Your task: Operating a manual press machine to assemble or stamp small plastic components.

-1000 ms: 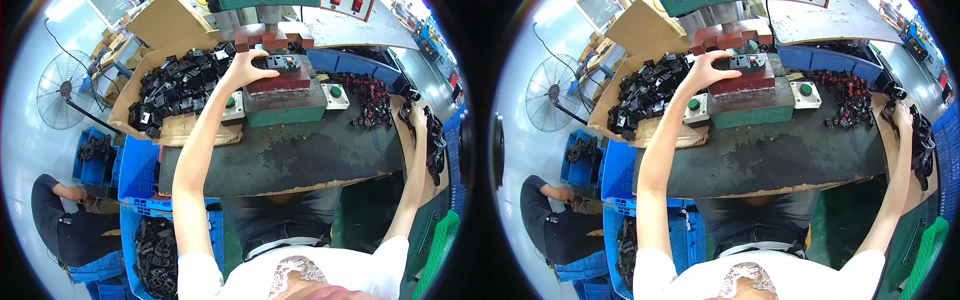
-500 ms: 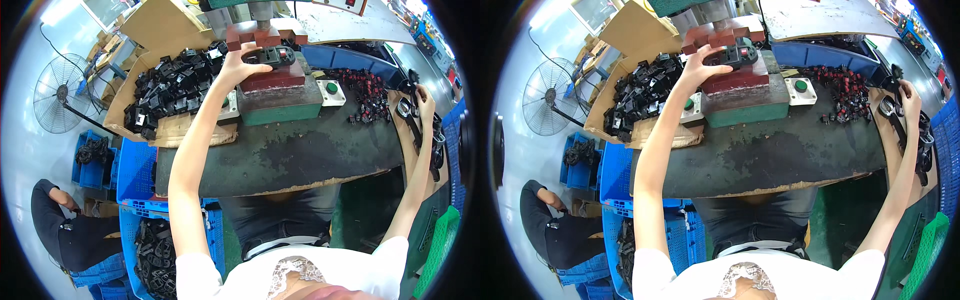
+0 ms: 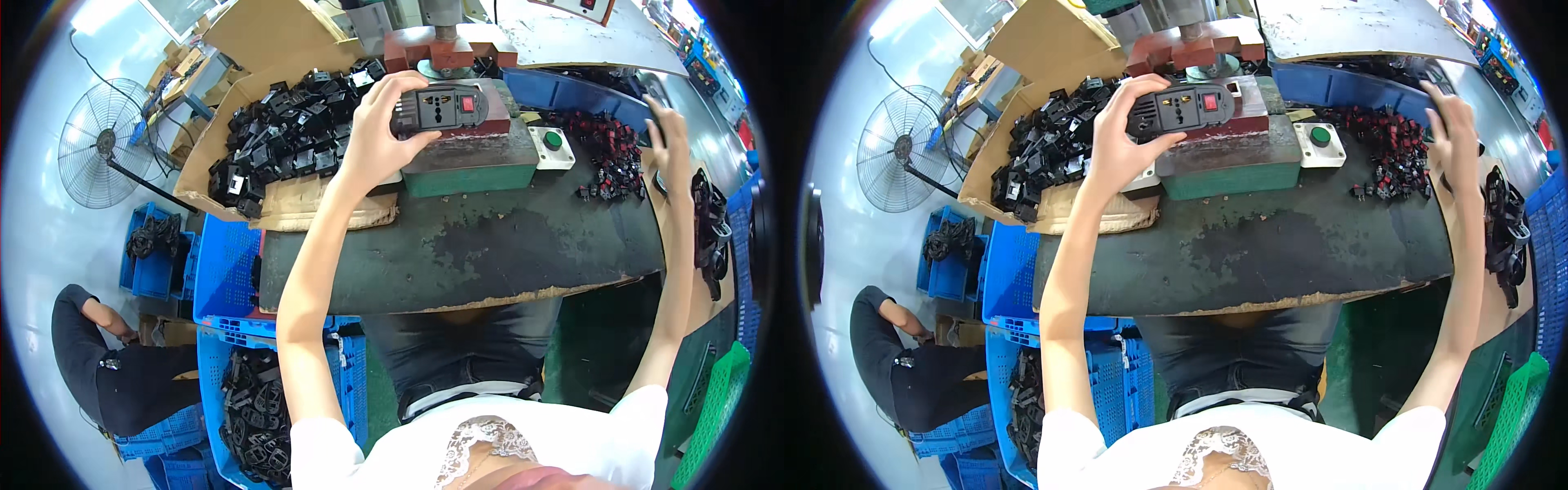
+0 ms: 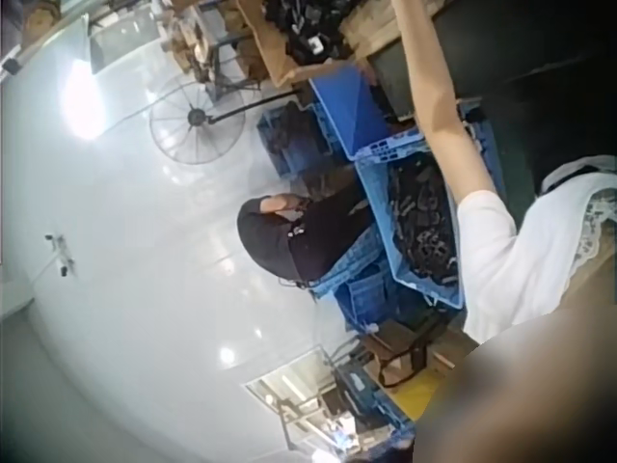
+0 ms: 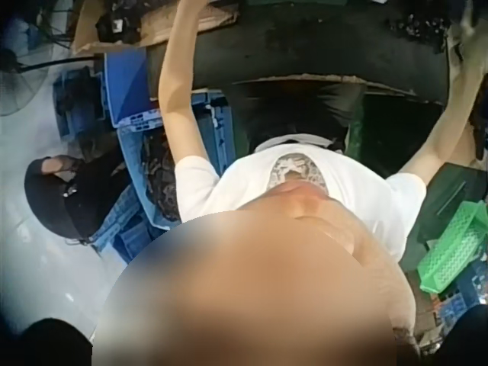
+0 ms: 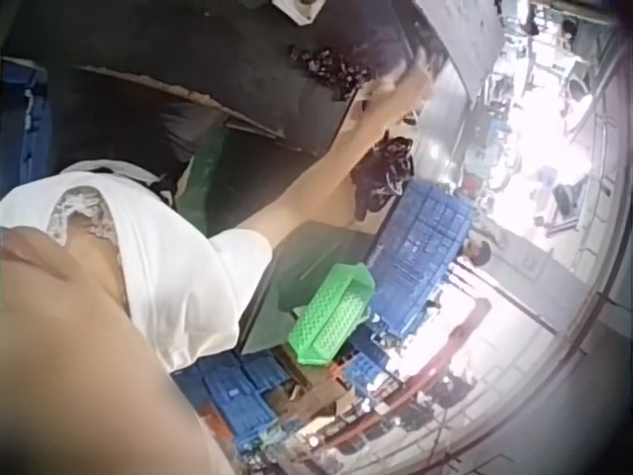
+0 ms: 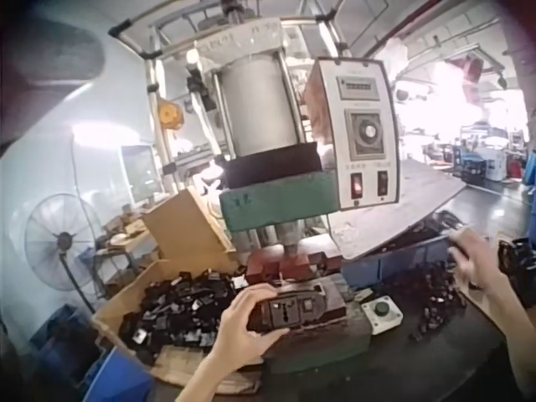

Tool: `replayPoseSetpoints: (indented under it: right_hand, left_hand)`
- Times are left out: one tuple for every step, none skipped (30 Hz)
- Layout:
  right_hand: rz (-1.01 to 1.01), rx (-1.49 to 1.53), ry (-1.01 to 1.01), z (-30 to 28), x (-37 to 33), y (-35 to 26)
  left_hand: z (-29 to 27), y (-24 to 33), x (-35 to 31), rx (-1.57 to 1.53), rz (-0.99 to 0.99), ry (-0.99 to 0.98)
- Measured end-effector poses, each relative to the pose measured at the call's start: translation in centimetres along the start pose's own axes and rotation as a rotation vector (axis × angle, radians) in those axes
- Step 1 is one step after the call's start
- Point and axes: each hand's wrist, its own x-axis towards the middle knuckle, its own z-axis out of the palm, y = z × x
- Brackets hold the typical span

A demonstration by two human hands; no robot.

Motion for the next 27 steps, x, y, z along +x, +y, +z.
replayPoseSetpoints:
  right_hand:
    - [-0.107, 0.052, 0.007, 0.4, 0.9, -2.1]
    - [-0.223, 0.1, 0.019, 1.0, 1.6, -4.4]
    - [-0.358, 0.141, 0.005, 1.6, 2.5, -6.4]
    - [-0.483, 0.183, -0.014, 2.3, 3.4, -8.4]
    - [-0.612, 0.245, 0.027, 3.3, 4.1, -10.6]
    - [-0.679, 0.22, -0.053, 4.0, 4.6, -12.4]
    - [-0.767, 0.288, -0.006, 5.0, 5.2, -14.4]
    - [-0.831, 0.337, -0.001, 6.0, 5.8, -16.1]
    - [-0.89, 0.352, 0.009, 6.8, 6.5, -17.5]
    - [-0.916, 0.352, 0.014, 7.3, 7.1, -18.6]
    - [-0.938, 0.364, 0.032, 8.0, 7.8, -19.7]
    - [-0.916, 0.389, -0.051, 8.3, 8.4, -20.4]
    - [-0.856, 0.438, -0.093, 8.8, 8.9, -21.0]
    - [-0.789, 0.48, -0.138, 9.1, 9.3, -21.5]
    - [-0.736, 0.513, -0.25, 9.2, 9.9, -21.2]
    - [-0.702, 0.561, -0.244, 9.3, 10.0, -21.2]
    - [-0.639, 0.581, -0.259, 9.5, 10.1, -21.1]
    - [-0.576, 0.572, -0.335, 9.5, 10.3, -20.8]
    - [-0.605, 0.604, -0.32, 9.7, 10.3, -20.6]
    - [-0.583, 0.628, -0.329, 9.8, 10.3, -20.3]
    - [-0.565, 0.651, -0.324, 10.0, 10.4, -19.9]
    - [-0.523, 0.653, -0.379, 10.1, 10.4, -19.6]
    - [-0.523, 0.651, -0.38, 10.2, 10.4, -19.3]
    - [-0.525, 0.634, -0.416, 10.3, 10.4, -19.0]
    - [-0.514, 0.609, -0.461, 10.3, 10.3, -18.7]
    - [-0.51, 0.606, -0.455, 10.4, 10.2, -18.6]
    - [-0.524, 0.622, -0.446, 10.4, 10.0, -18.5]
  left_hand:
    - [-0.7, 0.3, -0.3, 0.109, 0.061, 0.023]
    - [-1.4, 0.6, -0.7, 0.22, 0.121, 0.045]
    - [-2.5, 1.0, -1.5, 0.325, 0.122, 0.027]
    - [-3.7, 1.6, -2.7, 0.416, 0.103, 0.045]
    - [-5.1, 2.2, -4.1, 0.503, 0.059, 0.062]
    - [-6.9, 3.0, -5.8, 0.587, -0.007, 0.099]
    - [-8.5, 3.8, -7.5, 0.592, -0.074, 0.195]
    - [-9.7, 4.5, -9.2, 0.633, -0.146, 0.309]
    - [-11.2, 5.0, -10.8, 0.583, -0.227, 0.365]
    - [-12.5, 5.4, -12.3, 0.599, -0.306, 0.398]
    - [-13.6, 5.8, -13.8, 0.62, -0.379, 0.423]
    - [-14.5, 6.0, -15.3, 0.65, -0.42, 0.448]
    - [-15.4, 6.2, -16.5, 0.705, -0.427, 0.433]
    - [-16.4, 6.1, -17.7, 0.756, -0.441, 0.415]
    - [-17.0, 6.0, -18.8, 0.749, -0.471, 0.425]
    - [-17.6, 5.8, -19.9, 0.79, -0.509, 0.434]
    - [-18.1, 5.4, -21.0, 0.823, -0.512, 0.439]
    - [-18.7, 4.9, -22.0, 0.915, -0.553, 0.404]
    - [-19.1, 4.1, -22.8, 0.974, -0.638, 0.396]
    - [-19.3, 3.3, -23.5, 1.024, -0.694, 0.388]
    - [-19.4, 2.7, -24.1, 1.117, -0.808, 0.343]
    - [-19.5, 2.2, -24.4, 1.134, -0.726, 0.346]
    - [-19.7, 1.7, -24.4, 1.11, -0.72, 0.372]
    - [-19.7, 1.3, -24.2, 1.073, -0.79, 0.394]
    - [-19.4, 0.9, -23.7, 1.07, -0.648, 0.439]
    - [-19.3, 0.5, -23.0, 1.035, -0.551, 0.436]
    - [-19.2, 0.0, -22.0, 0.992, -0.483, 0.433]
